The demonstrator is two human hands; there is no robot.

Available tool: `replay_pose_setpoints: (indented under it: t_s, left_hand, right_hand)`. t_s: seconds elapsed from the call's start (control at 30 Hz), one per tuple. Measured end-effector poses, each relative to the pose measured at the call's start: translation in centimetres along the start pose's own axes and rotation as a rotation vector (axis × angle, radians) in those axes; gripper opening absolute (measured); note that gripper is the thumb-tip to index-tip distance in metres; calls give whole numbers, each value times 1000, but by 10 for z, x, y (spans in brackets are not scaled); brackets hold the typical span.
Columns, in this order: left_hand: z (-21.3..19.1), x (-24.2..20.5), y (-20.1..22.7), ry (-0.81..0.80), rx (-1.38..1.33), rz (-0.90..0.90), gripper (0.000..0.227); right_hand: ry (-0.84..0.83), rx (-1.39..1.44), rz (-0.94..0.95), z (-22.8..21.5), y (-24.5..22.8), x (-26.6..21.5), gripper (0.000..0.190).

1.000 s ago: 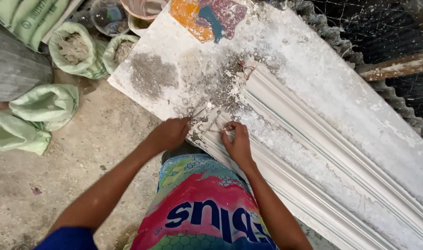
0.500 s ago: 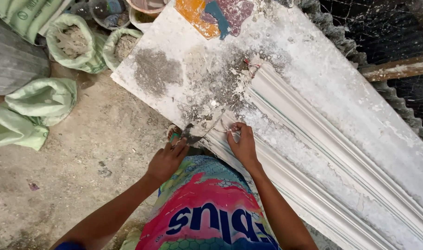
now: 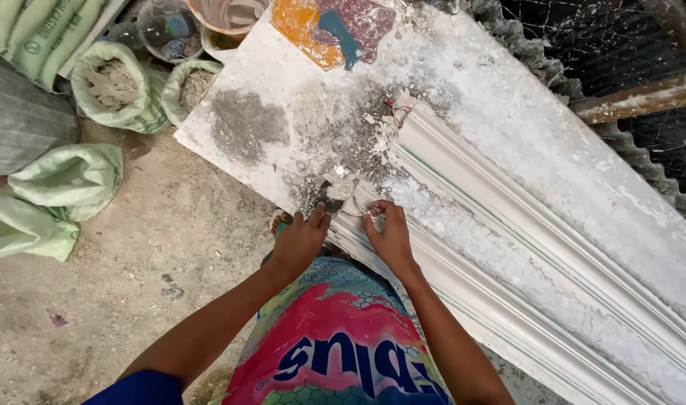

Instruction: The person uses a small metal scraper to remove dust and debris from the grooves and surfaces of several long white decorative moldings laid on a workbench. The person repeatedly scrapes along the length of the moldings and occasionally wipes the surface with their hand.

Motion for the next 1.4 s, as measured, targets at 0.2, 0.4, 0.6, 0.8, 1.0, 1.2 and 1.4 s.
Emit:
replay_pose_setpoints:
  t_s: [0.2, 0.4, 0.6, 0.8, 1.0, 1.2, 1.4]
  left_hand:
    - [-15, 18, -1, 90, -54, 21, 58]
    - [30, 21, -43, 368, -157, -27, 56]
    - [-2, 22, -103, 793, -358, -253, 37]
    - [-50, 34, -202, 848, -489, -763, 33]
    - [-43, 63, -249, 859, -912, -1058, 53]
    - [24, 106, -290, 801, -1569, -1355, 48]
    - [20, 104, -273, 641, -1772, -1446, 52]
  right_hand:
    - [15, 22, -40, 4, -6, 0, 28]
    - [22, 33, -47, 7, -4, -3, 27]
    - [-11, 44, -10, 10, -9, -2, 30]
    - [-16, 18, -43, 2, -28, -5, 38]
    - [41, -15, -95, -4, -19, -12, 42]
    - [13, 24, 39, -17, -15, -16, 50]
    - [63, 74, 109, -33, -14, -23, 46]
Point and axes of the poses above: each hand's wrist, its own x-axis towards the middle knuckle, its own z-axis out of the palm, y = z × x, the point moved 5 cm from there along x, towards the middle knuckle, and after that the axes turned 8 degrees about y, right-handed, at the moved point
